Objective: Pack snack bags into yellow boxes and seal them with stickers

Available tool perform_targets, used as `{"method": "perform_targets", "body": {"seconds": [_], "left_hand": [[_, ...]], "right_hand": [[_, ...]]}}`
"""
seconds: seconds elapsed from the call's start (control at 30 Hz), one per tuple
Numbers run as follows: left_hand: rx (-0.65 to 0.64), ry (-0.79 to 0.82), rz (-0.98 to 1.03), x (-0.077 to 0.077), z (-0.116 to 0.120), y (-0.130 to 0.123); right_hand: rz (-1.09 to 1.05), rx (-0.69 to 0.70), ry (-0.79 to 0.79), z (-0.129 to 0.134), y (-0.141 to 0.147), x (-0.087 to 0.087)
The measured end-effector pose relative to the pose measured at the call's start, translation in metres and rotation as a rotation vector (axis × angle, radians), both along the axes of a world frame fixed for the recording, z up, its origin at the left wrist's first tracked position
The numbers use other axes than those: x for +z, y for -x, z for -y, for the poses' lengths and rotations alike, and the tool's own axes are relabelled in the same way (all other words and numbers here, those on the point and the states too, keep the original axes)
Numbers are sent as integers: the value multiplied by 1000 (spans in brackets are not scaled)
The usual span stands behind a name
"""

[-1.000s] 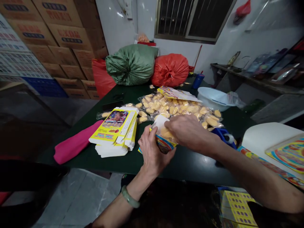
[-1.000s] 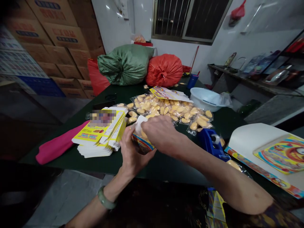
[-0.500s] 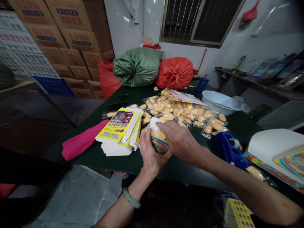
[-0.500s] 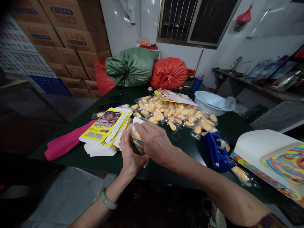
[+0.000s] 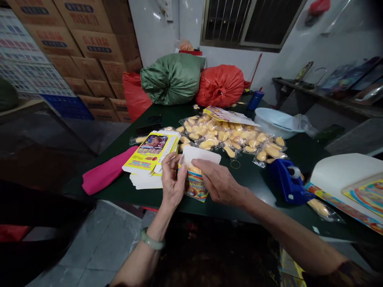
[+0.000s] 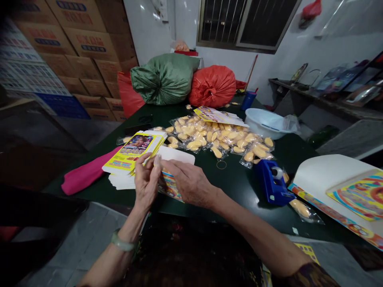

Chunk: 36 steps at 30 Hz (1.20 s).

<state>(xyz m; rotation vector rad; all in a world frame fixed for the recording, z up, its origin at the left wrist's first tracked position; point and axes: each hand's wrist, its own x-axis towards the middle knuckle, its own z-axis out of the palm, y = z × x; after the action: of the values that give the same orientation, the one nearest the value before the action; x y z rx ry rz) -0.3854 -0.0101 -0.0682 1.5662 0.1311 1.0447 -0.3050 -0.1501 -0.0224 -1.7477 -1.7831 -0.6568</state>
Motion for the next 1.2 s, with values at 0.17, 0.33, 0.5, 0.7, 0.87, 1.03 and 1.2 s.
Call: {"method": "perform_targets", "body": {"seconds": [0.17,0.33,0.5,0.7,0.87,1.03,1.2], "left_hand": [[169,132,17,0,18,-18],[298,46,37,-4,32,-14],[344,-109,22,-3,30,-11],[250,-33,39,-6,22,-8],[-97,232,59,-3,12,-8],[-219,134,147,1,3,-13],[-174,138,210,-4,6,-14]], "right_hand": [[-162,-349,-355,23,-6,-8],[-1128,-253,-456,34,0,-39],[-1411,-147,-431,12,-1,-46],[-1631,23,-334,6,-9,-20],[-1717,105,-497,-2,-7,-16],[-1676,205,-768,-9,-3,-26],[-1417,241,-730,-5,-1,-39]]}}
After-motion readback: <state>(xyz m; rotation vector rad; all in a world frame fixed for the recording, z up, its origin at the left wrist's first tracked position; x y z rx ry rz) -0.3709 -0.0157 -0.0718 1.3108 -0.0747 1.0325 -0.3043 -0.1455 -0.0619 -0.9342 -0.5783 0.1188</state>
